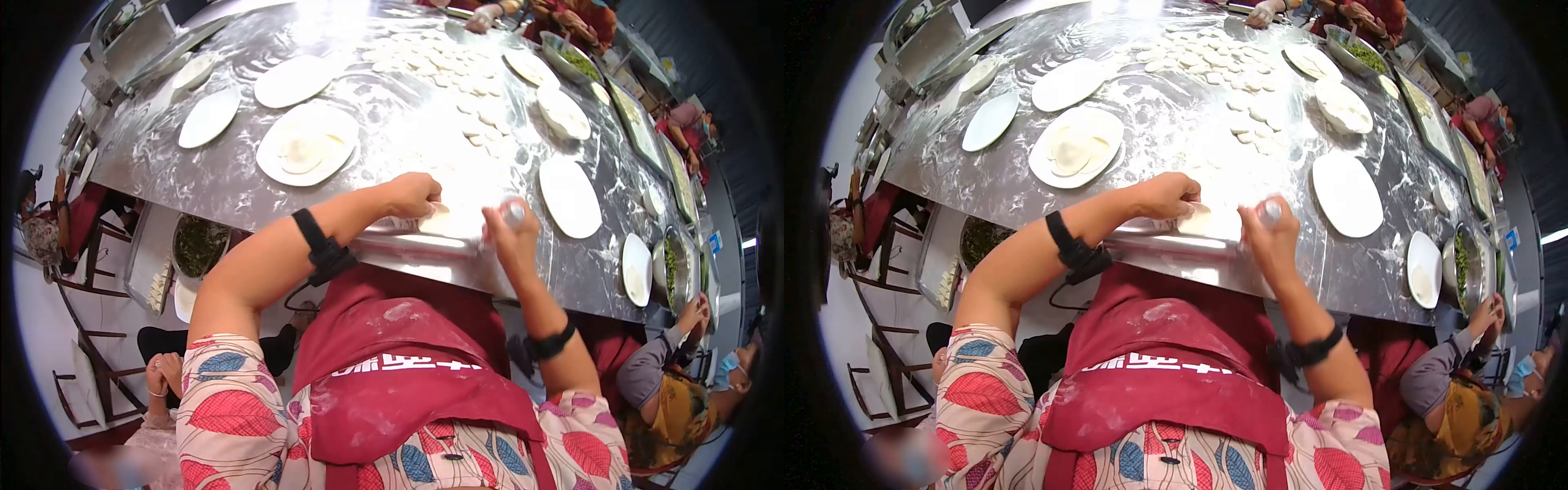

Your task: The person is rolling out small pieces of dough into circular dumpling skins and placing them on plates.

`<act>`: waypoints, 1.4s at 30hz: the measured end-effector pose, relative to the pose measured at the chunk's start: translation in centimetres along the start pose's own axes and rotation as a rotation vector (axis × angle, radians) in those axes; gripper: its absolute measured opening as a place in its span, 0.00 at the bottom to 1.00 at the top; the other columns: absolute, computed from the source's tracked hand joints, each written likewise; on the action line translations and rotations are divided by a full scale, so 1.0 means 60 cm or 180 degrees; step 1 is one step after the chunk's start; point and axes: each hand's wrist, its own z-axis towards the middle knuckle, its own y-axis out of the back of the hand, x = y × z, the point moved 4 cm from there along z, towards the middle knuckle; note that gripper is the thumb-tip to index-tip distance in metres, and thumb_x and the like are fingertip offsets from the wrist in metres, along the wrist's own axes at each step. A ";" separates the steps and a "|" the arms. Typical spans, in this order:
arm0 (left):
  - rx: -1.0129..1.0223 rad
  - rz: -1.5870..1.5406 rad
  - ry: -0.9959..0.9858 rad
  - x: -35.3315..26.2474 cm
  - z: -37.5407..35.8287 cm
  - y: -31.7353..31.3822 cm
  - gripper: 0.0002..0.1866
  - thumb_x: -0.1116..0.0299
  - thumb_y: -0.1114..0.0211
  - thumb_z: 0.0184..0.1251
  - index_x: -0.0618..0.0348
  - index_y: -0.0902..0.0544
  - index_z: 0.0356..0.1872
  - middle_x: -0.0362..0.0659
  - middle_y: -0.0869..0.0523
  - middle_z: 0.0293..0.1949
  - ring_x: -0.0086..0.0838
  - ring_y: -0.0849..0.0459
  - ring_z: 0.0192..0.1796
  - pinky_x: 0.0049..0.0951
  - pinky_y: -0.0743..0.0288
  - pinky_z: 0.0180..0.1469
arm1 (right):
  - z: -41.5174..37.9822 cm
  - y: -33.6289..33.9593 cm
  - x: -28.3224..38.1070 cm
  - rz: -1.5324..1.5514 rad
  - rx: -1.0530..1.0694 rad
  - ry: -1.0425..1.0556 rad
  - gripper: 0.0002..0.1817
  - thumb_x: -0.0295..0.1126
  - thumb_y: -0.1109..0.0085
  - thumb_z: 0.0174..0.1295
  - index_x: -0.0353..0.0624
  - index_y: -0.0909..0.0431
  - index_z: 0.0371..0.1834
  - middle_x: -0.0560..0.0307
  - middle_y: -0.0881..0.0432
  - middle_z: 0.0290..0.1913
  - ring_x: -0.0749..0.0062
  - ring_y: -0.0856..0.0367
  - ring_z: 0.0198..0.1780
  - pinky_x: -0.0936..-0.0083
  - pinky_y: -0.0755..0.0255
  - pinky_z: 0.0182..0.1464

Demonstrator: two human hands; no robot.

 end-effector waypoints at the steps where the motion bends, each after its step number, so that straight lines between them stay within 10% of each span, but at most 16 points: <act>1: 0.0013 -0.0311 0.0132 0.003 -0.005 0.000 0.10 0.68 0.39 0.55 0.64 0.19 0.34 0.50 0.16 0.29 0.37 0.19 0.33 0.33 0.27 0.39 | -0.016 0.003 -0.002 0.0231 -0.0003 -0.0164 0.11 0.26 0.37 0.55 0.40 0.32 0.24 0.61 0.27 0.15 0.83 0.29 0.16 0.84 0.36 0.19; 42: -0.0096 0.0255 0.0119 -0.011 -0.010 -0.002 0.13 0.69 0.40 0.52 0.64 0.19 0.38 0.56 0.17 0.33 0.44 0.19 0.39 0.36 0.28 0.43 | 0.025 -0.015 -0.004 0.0053 -0.0025 0.0126 0.12 0.25 0.37 0.55 0.41 0.33 0.23 0.62 0.27 0.16 0.82 0.30 0.17 0.83 0.36 0.19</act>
